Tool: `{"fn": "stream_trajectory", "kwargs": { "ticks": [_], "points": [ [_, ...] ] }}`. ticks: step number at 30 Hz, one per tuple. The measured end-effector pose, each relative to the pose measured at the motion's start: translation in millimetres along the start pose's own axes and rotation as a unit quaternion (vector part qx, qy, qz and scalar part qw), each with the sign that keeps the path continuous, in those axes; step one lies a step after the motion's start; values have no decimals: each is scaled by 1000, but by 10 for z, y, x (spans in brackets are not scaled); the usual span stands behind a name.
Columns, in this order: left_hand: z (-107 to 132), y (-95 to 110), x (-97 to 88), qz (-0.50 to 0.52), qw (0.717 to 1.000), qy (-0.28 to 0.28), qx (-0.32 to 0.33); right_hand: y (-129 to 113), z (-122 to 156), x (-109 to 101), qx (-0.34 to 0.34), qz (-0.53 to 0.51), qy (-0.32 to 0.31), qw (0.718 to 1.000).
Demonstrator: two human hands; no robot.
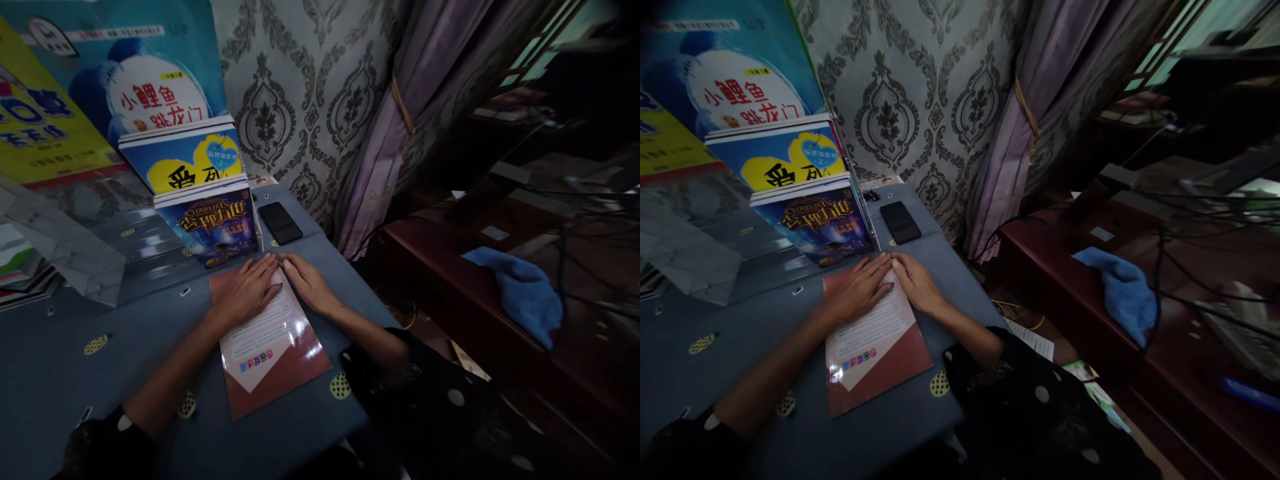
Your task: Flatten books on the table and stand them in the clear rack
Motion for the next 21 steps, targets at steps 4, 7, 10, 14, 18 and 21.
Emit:
{"fn": "stream_trajectory", "kwargs": {
  "ticks": [4,7,10,14,18,21],
  "points": [
    [9,-4,-9,0,1000,-4,14,-3,-5,-21,5,-17,-6,1000],
    [16,1,-11,-3,1000,-2,18,22,-19,-22,11,-25,-4,1000],
    [17,10,-4,-13,1000,8,16,63,-75,3,8,-15,1,1000],
    [10,22,2,-24,1000,11,14,112,-208,53,-5,9,5,1000],
    [5,23,2,-30,999,11,15,132,-290,76,-3,20,8,1000],
    [7,18,5,-28,999,16,16,136,-284,69,-4,21,6,1000]
  ]
}}
Point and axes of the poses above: each hand's wrist, its own z-axis away from the middle knuckle, its own x-axis out of the palm, y = z × x, the point moved 1 cm from there along -z, towards the middle knuckle, and after that the axes turned 8 degrees about z, right-handed, at the moved point
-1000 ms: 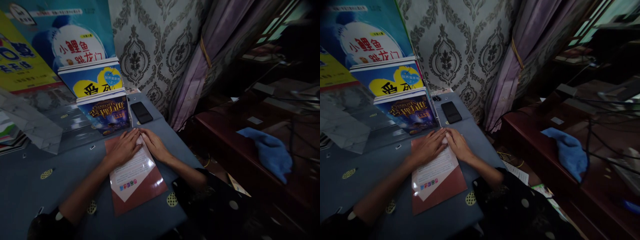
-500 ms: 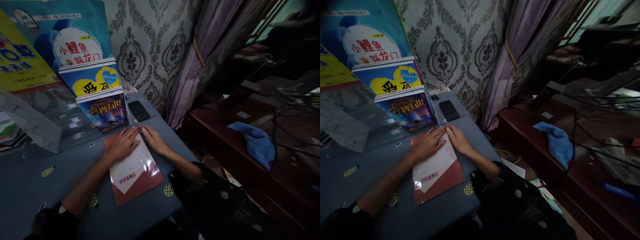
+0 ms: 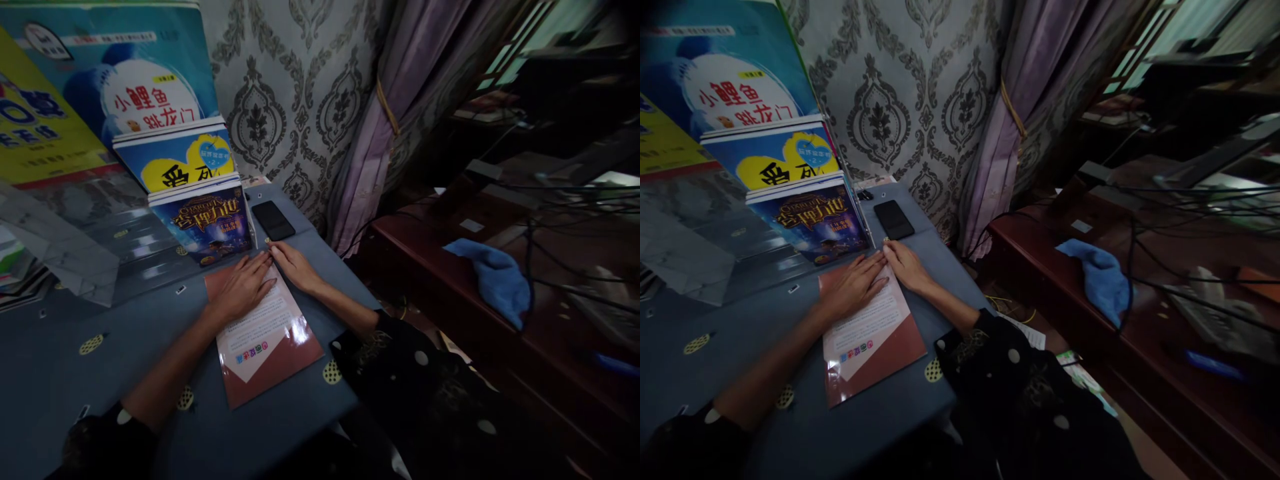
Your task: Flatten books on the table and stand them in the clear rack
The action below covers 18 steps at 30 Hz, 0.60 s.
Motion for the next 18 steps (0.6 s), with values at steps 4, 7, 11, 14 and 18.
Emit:
{"fn": "stream_trajectory", "kwargs": {
  "ticks": [4,7,11,14,18],
  "points": [
    [0,-14,2,8,1000,4,2,-1,51,-24,4,-7,-6,1000],
    [-5,-19,-11,8,1000,1,6,-9,91,-37,3,-16,-11,1000],
    [-7,-14,-25,11,1000,-3,14,-22,138,-49,2,-23,-14,1000],
    [-3,-16,-22,14,1000,3,22,-41,184,-68,5,-30,-18,999],
    [-2,-17,-25,18,999,8,33,-81,251,-107,5,-33,-23,999]
  ]
}}
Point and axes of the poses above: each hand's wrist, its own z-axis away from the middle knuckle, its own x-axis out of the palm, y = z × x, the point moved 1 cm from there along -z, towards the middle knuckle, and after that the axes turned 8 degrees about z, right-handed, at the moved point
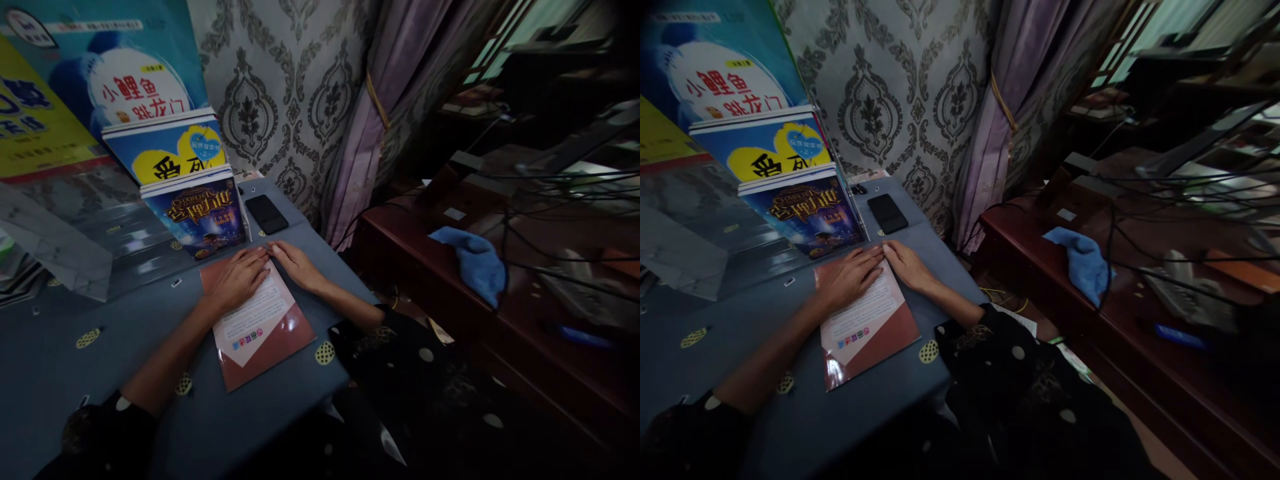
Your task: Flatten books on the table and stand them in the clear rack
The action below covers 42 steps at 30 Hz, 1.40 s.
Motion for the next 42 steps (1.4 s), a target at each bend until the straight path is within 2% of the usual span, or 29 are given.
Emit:
{"fn": "stream_trajectory", "kwargs": {
  "ticks": [24,42],
  "points": [
    [120,251,-37,12,999,-26,27,-125,327,-123,13,-22,-22,999],
    [310,623,-9,12,998,-15,57,-327,779,-269,17,-14,-35,999]
  ]
}}
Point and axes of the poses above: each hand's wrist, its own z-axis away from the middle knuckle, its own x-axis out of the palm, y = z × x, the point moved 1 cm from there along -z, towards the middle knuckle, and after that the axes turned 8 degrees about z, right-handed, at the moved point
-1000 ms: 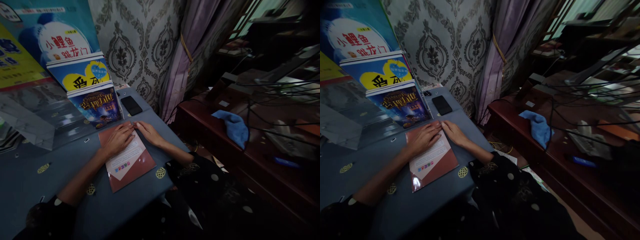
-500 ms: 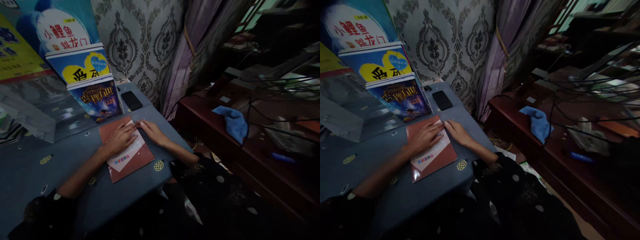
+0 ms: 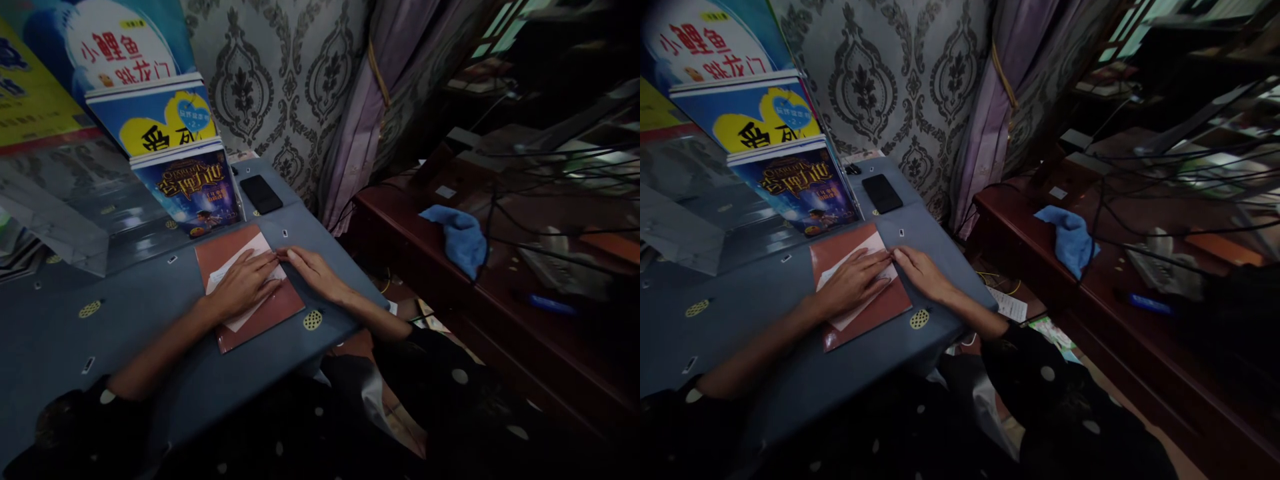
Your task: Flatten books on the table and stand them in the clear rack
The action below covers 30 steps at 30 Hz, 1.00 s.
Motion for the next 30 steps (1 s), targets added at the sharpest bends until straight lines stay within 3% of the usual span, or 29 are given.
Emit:
{"fn": "stream_trajectory", "kwargs": {
  "ticks": [14,30],
  "points": [
    [186,368,47,12,999,-39,33,-162,503,-78,21,-5,-19,1000],
    [401,651,132,-3,995,-56,88,-408,978,-134,-8,39,-21,999]
  ]
}}
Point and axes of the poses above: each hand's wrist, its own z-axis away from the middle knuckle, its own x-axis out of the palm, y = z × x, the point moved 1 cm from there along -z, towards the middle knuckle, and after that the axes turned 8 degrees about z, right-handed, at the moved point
